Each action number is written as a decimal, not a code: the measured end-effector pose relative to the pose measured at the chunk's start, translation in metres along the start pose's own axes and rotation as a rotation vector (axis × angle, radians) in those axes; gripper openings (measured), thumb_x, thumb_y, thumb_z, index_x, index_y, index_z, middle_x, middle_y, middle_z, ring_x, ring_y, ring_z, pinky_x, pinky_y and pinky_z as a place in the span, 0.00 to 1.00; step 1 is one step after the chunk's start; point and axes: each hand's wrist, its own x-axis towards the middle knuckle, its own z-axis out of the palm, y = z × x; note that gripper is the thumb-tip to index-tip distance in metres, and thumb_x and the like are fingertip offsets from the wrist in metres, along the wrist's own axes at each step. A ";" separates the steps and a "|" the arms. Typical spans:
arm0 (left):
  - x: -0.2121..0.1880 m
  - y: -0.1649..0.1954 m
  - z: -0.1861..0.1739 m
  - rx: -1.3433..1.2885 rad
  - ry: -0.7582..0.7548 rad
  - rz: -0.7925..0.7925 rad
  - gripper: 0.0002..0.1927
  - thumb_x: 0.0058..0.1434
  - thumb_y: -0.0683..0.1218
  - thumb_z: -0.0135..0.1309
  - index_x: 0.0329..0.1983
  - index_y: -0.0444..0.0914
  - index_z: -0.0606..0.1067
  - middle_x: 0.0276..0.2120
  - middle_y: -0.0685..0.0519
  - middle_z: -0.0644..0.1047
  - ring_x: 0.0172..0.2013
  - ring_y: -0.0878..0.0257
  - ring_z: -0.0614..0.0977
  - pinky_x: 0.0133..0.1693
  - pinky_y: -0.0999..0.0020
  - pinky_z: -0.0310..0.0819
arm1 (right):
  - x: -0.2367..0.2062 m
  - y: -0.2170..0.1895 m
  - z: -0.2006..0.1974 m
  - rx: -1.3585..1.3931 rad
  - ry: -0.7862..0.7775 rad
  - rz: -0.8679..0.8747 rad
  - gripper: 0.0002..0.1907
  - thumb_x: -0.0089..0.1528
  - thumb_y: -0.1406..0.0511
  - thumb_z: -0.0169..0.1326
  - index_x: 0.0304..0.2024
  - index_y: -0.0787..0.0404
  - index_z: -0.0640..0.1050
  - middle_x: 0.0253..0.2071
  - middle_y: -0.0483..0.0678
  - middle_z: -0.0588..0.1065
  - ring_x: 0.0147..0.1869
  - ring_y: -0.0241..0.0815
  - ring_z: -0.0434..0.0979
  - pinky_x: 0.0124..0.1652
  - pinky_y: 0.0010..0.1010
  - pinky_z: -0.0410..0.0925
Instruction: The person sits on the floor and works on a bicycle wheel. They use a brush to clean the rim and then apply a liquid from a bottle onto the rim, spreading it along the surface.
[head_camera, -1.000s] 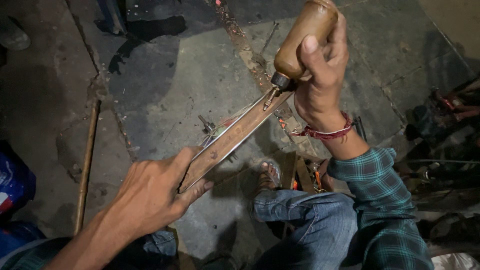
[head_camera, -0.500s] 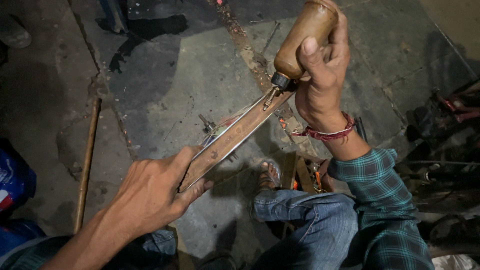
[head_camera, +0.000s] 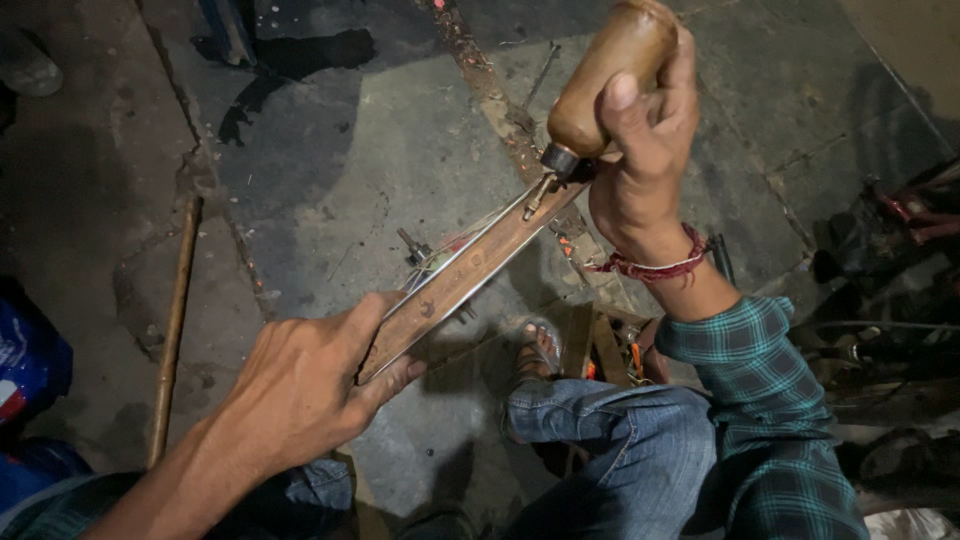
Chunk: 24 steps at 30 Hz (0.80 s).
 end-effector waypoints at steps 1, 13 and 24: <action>0.000 0.000 0.000 0.004 -0.002 -0.005 0.21 0.56 0.58 0.64 0.40 0.43 0.69 0.14 0.47 0.76 0.10 0.54 0.78 0.16 0.57 0.71 | 0.000 0.001 -0.001 0.020 0.008 0.008 0.34 0.71 0.53 0.59 0.71 0.61 0.60 0.54 0.47 0.70 0.54 0.36 0.75 0.54 0.30 0.74; -0.001 0.003 -0.002 0.003 0.029 0.009 0.21 0.56 0.58 0.63 0.40 0.42 0.68 0.15 0.47 0.76 0.12 0.52 0.79 0.18 0.54 0.71 | 0.002 0.003 -0.002 0.022 0.015 0.024 0.36 0.69 0.51 0.63 0.67 0.63 0.62 0.49 0.49 0.70 0.47 0.38 0.75 0.49 0.30 0.75; 0.000 0.001 -0.001 0.021 -0.013 -0.019 0.21 0.58 0.59 0.61 0.39 0.43 0.68 0.14 0.48 0.75 0.10 0.53 0.77 0.17 0.55 0.70 | 0.000 0.001 0.000 0.031 0.003 0.035 0.38 0.69 0.51 0.65 0.68 0.62 0.60 0.54 0.50 0.69 0.52 0.39 0.76 0.53 0.30 0.76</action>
